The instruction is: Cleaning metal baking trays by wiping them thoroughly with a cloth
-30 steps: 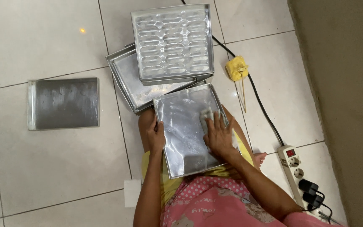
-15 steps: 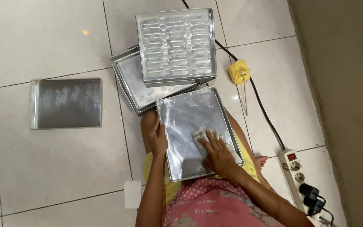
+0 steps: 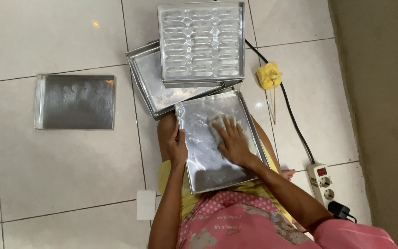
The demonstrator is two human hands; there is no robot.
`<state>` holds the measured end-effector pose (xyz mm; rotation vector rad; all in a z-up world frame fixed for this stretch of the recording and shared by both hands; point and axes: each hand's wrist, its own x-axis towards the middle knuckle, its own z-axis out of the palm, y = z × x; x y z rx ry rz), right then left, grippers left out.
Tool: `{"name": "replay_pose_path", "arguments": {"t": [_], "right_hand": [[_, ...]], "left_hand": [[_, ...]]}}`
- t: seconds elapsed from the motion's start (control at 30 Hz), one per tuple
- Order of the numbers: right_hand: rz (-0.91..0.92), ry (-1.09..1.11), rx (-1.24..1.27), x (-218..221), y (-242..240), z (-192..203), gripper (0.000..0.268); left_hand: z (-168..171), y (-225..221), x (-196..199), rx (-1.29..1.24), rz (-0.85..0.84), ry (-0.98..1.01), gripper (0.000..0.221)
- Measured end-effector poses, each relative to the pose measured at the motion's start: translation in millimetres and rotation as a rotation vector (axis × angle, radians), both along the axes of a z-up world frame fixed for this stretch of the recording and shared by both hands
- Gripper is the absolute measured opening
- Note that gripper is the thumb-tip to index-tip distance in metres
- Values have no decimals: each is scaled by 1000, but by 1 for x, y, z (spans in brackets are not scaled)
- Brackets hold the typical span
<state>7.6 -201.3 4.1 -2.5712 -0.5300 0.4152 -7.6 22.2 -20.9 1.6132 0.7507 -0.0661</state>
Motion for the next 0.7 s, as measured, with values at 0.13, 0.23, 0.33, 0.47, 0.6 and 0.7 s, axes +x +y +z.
{"name": "replay_pose_path", "arguments": {"t": [0.13, 0.23, 0.33, 0.47, 0.6, 0.7], "right_hand": [[178, 174, 19, -51, -4, 40, 80], [133, 150, -49, -34, -1, 25, 76], [51, 78, -49, 18, 4, -1, 70], [-89, 15, -55, 60, 8, -18, 72], [146, 74, -126, 6, 12, 5, 85], [399, 221, -74, -66, -9, 26, 79]], "left_hand": [[-5, 0, 5, -17, 5, 18, 50], [-11, 1, 4, 4, -3, -9, 49], [-25, 3, 3, 21, -16, -6, 48], [-12, 2, 0, 51, -14, -3, 48], [-6, 0, -5, 62, -5, -32, 46], [9, -5, 0, 109, -22, -28, 46]]}}
